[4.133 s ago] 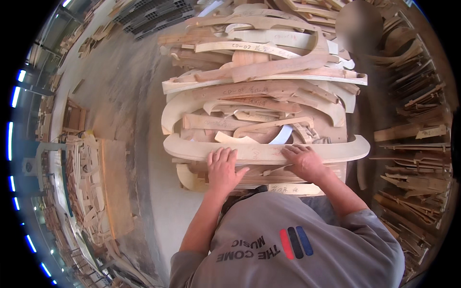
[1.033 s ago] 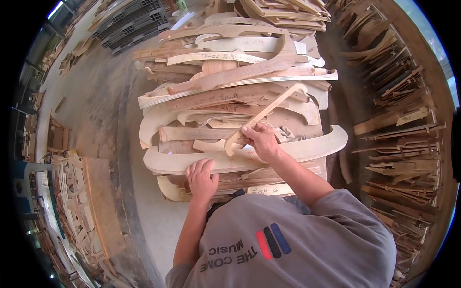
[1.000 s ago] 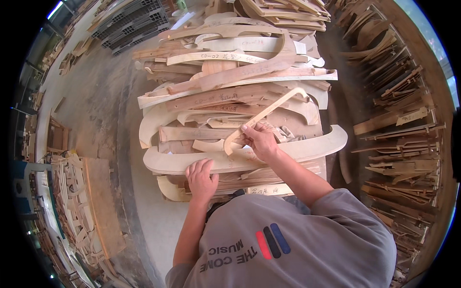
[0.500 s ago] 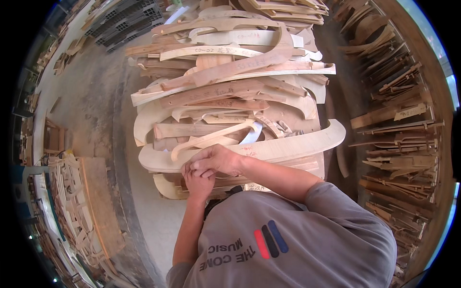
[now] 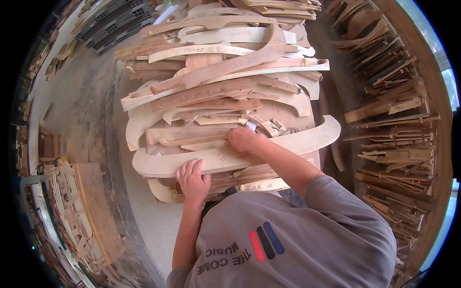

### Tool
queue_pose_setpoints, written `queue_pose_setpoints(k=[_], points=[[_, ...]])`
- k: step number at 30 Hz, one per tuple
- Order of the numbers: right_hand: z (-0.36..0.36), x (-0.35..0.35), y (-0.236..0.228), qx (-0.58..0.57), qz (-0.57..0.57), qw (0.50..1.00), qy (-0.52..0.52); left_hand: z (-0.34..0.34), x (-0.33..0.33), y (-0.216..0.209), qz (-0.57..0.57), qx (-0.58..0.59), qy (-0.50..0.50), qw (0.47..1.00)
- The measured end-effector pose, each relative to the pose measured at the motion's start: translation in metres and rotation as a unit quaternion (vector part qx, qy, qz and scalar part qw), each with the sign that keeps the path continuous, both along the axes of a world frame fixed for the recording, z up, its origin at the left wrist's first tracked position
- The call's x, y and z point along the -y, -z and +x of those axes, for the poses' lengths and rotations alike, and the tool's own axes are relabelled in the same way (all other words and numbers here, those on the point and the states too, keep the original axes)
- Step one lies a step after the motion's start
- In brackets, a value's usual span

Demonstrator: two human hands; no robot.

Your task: The person sorts through a pile of curved and straight wood pieces on a table, handling them by hand, and then walks to a different area to place some pieces onto a stack.

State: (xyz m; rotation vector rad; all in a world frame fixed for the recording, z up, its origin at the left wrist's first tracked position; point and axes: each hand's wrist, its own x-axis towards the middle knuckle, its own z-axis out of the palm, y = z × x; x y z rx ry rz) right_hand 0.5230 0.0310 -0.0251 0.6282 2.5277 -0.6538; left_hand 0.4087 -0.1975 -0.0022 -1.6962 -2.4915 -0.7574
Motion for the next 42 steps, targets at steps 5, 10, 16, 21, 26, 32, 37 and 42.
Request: queue_pose_setpoints(k=[5,10,16,21,26,32,37,42], points=[[0.016,-0.020,-0.006,-0.028,-0.039,0.997,0.054,-0.003,0.005,-0.003,-0.007,0.009,-0.004,1.000],[0.077,-0.074,-0.001,0.036,0.122,0.977,0.174,-0.005,0.002,-0.001,0.003,0.019,0.008,1.000],[0.091,-0.095,0.011,0.111,0.017,0.989,0.099,-0.007,0.002,-0.004,0.002,0.044,0.018,0.999],[0.102,-0.090,0.011,0.085,-0.005,0.994,0.071,-0.010,0.009,-0.011,-0.010,0.048,0.030,0.998],[0.097,-0.089,0.007,0.162,-0.048,0.982,0.087,-0.007,0.010,-0.020,-0.020,0.051,0.025,0.998],[0.095,-0.087,-0.013,0.135,0.007,0.990,0.049,-0.008,0.008,-0.020,-0.016,0.061,0.031,0.998],[0.082,-0.093,0.007,0.001,0.037,0.979,0.201,-0.009,0.009,-0.020,-0.015,0.063,0.034,0.997],[0.070,-0.098,0.028,-0.056,-0.042,0.960,0.271,-0.009,0.008,-0.021,-0.008,0.064,0.033,0.997]])
